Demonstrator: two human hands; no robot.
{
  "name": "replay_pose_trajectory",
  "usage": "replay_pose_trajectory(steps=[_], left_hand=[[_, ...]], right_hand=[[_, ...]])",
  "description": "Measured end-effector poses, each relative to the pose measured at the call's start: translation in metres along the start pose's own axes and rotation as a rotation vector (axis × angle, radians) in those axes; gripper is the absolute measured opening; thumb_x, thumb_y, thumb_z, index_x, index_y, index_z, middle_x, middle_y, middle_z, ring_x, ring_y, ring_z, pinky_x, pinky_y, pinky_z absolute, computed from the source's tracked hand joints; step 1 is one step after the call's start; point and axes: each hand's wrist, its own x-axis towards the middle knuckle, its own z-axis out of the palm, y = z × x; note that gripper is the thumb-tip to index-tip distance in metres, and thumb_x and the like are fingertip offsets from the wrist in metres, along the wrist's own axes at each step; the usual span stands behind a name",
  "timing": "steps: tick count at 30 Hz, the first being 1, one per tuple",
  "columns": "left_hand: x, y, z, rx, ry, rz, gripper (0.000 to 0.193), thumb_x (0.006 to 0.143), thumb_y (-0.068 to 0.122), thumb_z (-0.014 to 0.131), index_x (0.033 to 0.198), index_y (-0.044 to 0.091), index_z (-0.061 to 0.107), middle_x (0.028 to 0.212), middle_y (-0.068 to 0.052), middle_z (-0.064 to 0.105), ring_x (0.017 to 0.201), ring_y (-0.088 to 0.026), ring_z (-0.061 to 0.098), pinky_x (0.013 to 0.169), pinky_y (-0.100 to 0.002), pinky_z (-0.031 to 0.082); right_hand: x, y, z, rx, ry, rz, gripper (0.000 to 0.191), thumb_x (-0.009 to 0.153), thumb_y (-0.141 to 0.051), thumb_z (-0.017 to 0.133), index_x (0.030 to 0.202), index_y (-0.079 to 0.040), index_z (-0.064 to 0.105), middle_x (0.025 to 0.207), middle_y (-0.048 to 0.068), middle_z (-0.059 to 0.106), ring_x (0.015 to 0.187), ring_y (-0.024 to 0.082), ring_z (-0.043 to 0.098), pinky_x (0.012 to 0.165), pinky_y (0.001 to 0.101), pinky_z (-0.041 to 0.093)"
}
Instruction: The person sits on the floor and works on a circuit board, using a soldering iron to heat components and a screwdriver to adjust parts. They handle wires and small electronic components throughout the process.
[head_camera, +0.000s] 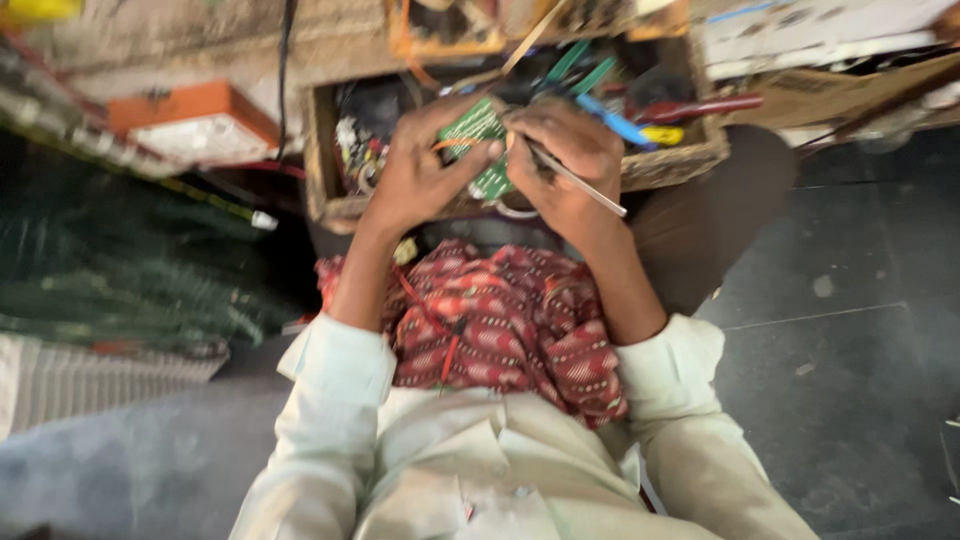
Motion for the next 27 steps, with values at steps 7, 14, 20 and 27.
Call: replay_pose_trajectory(steps=[7, 14, 20, 27], left_hand=[[-0.001, 0.001, -0.006, -0.012, -0.005, -0.116, 0.034, 0.097, 0.012, 0.078, 0.127, 0.000, 0.070, 0.118, -0.010, 0.076, 0.110, -0.014, 0.067, 0.102, -0.031, 0.052], [-0.004, 0.000, -0.013, -0.008, -0.009, -0.076, 0.039, 0.095, 0.013, 0.079, 0.131, 0.000, 0.068, 0.126, -0.012, 0.074, 0.119, -0.018, 0.067, 0.111, -0.034, 0.048], [-0.005, 0.001, -0.015, -0.030, -0.009, -0.086, 0.038, 0.097, 0.013, 0.079, 0.131, 0.000, 0.069, 0.126, -0.012, 0.074, 0.120, -0.018, 0.066, 0.112, -0.034, 0.048], [-0.004, -0.004, -0.022, -0.041, -0.011, -0.061, 0.040, 0.097, 0.018, 0.080, 0.131, 0.000, 0.068, 0.129, -0.013, 0.073, 0.123, -0.020, 0.067, 0.114, -0.036, 0.047]], right_hand=[[0.010, 0.055, -0.093, 0.328, 0.204, 0.702, 0.026, 0.107, -0.025, 0.071, 0.114, 0.000, 0.067, 0.099, 0.014, 0.075, 0.082, 0.014, 0.074, 0.065, 0.0282, 0.061], [0.059, 0.137, -0.168, 0.119, -0.181, 0.936, 0.025, 0.107, -0.024, 0.071, 0.100, 0.000, 0.070, 0.085, 0.012, 0.069, 0.070, 0.017, 0.066, 0.058, 0.0305, 0.049], [0.075, 0.168, -0.176, -0.239, -0.466, 1.045, 0.024, 0.101, -0.025, 0.076, 0.100, -0.001, 0.072, 0.086, 0.013, 0.070, 0.072, 0.021, 0.066, 0.063, 0.0374, 0.050], [0.053, 0.098, -0.134, -0.508, -0.566, 0.693, 0.027, 0.093, -0.028, 0.082, 0.101, -0.003, 0.075, 0.088, 0.014, 0.072, 0.074, 0.026, 0.066, 0.069, 0.0454, 0.051]])
